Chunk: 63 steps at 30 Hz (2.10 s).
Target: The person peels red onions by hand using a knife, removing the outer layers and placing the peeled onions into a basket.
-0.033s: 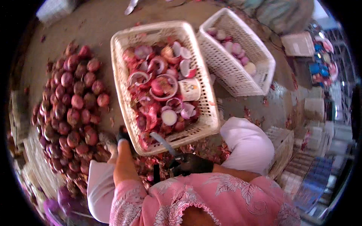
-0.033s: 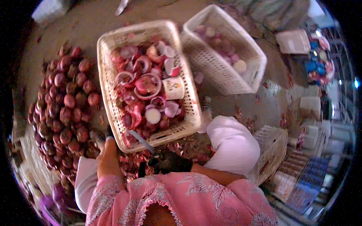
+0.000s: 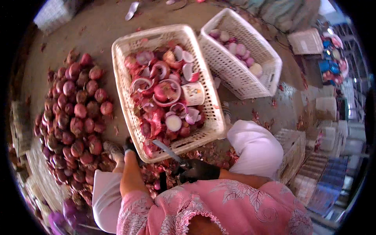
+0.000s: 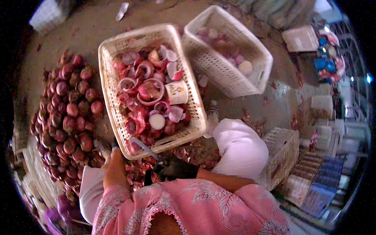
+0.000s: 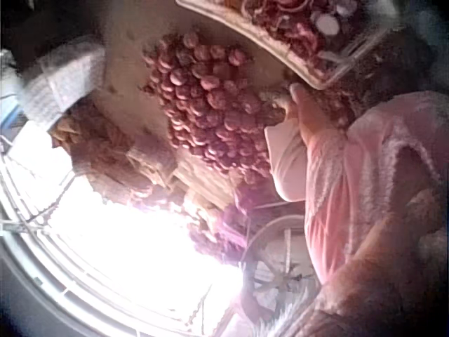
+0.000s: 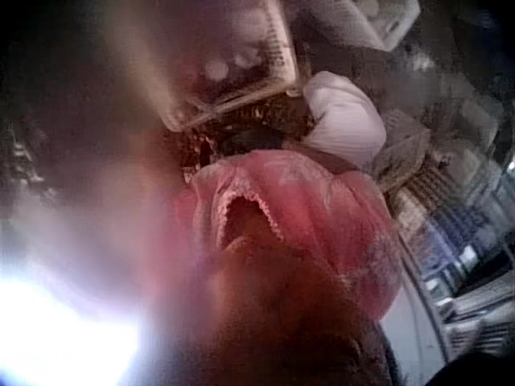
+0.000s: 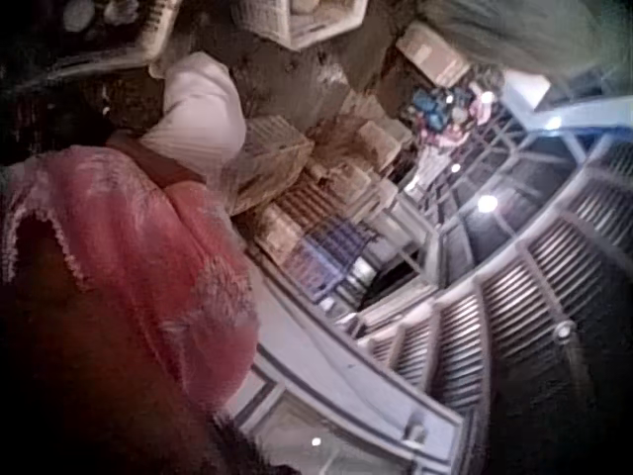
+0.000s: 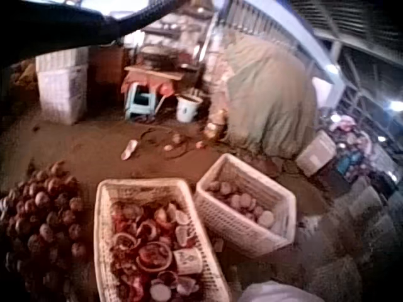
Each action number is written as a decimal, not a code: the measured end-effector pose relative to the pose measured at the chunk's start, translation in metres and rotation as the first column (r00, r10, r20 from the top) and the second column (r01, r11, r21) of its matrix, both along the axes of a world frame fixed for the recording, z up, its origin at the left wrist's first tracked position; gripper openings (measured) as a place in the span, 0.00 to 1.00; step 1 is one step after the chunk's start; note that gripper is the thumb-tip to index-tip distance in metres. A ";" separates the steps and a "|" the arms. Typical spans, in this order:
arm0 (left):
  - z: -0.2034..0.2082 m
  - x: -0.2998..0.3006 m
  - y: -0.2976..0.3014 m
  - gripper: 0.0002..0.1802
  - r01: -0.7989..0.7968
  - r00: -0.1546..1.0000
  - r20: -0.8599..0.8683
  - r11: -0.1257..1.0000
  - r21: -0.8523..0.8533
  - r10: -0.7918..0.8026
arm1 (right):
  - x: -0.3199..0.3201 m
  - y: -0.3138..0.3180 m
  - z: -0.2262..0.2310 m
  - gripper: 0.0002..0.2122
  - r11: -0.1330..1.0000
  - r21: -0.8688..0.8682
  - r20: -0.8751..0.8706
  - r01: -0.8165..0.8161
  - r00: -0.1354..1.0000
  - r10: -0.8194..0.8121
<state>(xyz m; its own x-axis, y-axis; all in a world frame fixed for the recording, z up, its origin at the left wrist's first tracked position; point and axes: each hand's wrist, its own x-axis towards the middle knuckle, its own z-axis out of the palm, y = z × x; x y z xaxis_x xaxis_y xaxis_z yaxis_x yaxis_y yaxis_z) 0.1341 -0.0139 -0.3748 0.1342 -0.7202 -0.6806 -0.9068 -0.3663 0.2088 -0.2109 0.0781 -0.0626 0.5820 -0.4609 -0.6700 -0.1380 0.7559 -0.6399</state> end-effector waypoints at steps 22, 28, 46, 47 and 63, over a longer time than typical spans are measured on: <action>0.275 -0.091 0.150 0.14 -0.592 -0.331 -0.754 0.497 0.634 0.568 | 0.011 0.075 0.008 0.17 0.220 -0.743 -0.660 -0.632 0.747 -0.084; 0.237 -0.116 0.120 0.17 -0.692 -0.267 -0.822 0.494 0.526 0.502 | 0.005 0.071 0.002 0.15 0.199 -0.717 -0.697 -0.668 0.694 -0.181; 0.223 -0.113 0.114 0.18 -0.449 0.878 -0.413 0.718 -0.533 0.242 | 0.059 -0.010 -0.009 0.12 -0.313 -0.184 -0.977 -0.932 0.139 0.162; 0.229 -0.114 0.113 0.21 -0.561 0.801 -0.516 0.680 -0.473 0.303 | 0.067 -0.013 -0.019 0.11 -0.356 -0.134 -0.984 -0.925 0.082 0.157; 0.306 -0.095 0.152 0.16 -0.441 -0.391 -0.902 0.823 0.357 0.182 | 0.034 0.028 0.016 0.17 0.167 -0.606 -0.794 -0.778 0.578 -0.187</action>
